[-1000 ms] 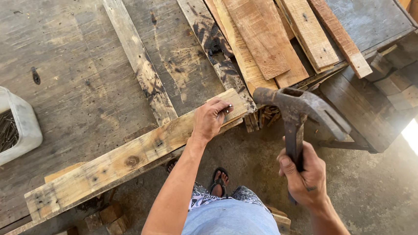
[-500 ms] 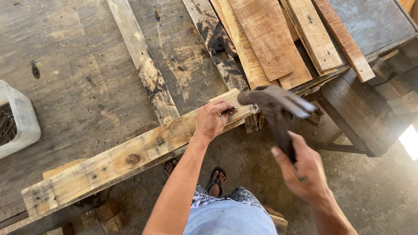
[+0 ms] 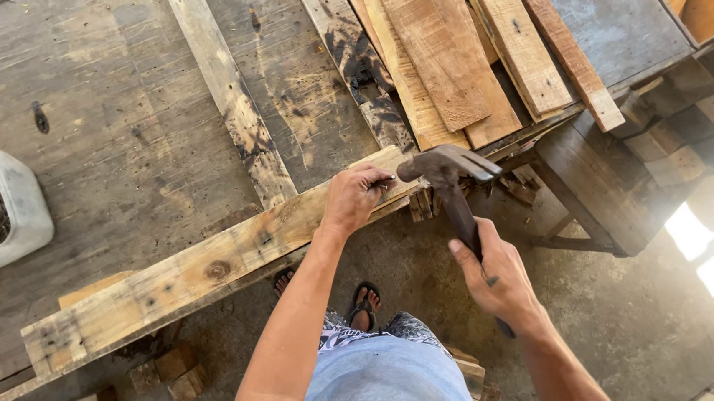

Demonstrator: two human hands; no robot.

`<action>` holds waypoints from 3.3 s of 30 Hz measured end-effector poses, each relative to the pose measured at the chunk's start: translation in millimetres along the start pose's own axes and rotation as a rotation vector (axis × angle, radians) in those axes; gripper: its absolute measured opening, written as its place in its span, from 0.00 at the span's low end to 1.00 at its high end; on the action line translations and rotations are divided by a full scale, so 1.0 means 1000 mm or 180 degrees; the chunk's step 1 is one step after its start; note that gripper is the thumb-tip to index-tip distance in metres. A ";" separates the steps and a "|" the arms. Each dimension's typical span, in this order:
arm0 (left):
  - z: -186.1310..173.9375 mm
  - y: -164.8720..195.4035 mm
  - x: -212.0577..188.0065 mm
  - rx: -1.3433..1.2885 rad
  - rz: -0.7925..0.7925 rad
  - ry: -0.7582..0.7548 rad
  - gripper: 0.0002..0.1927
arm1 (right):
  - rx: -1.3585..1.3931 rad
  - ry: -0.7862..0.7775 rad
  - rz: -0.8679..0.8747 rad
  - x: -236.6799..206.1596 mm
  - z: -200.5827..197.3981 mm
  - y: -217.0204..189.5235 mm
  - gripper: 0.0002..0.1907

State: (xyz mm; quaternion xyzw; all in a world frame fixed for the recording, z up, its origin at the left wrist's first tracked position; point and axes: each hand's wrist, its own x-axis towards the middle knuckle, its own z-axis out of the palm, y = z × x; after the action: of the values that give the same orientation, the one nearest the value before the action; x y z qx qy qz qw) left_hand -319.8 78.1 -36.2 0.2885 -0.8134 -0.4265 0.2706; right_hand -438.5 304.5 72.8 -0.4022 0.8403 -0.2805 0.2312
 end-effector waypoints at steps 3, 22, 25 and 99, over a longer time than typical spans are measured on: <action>-0.005 -0.002 0.001 -0.0332 0.0112 -0.0165 0.10 | 0.0493 0.0161 0.0251 -0.012 0.007 0.014 0.18; -0.046 -0.006 0.001 -0.0442 -0.0985 0.0411 0.17 | 0.2097 0.0112 0.1363 -0.083 0.042 0.099 0.14; -0.040 0.003 -0.002 0.0830 -0.0596 -0.0189 0.22 | 0.2098 0.0136 0.1396 -0.083 0.043 0.099 0.15; -0.031 0.015 -0.015 0.2235 -0.0006 -0.0164 0.46 | 0.0020 0.0010 0.0249 0.002 0.014 0.057 0.16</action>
State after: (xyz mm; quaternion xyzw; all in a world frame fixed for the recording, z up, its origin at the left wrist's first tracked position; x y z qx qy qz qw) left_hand -292.4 79.1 -11.0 0.3539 -0.9167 -0.1282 0.1339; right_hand -462.4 329.2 24.8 -0.3678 0.8549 -0.2745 0.2421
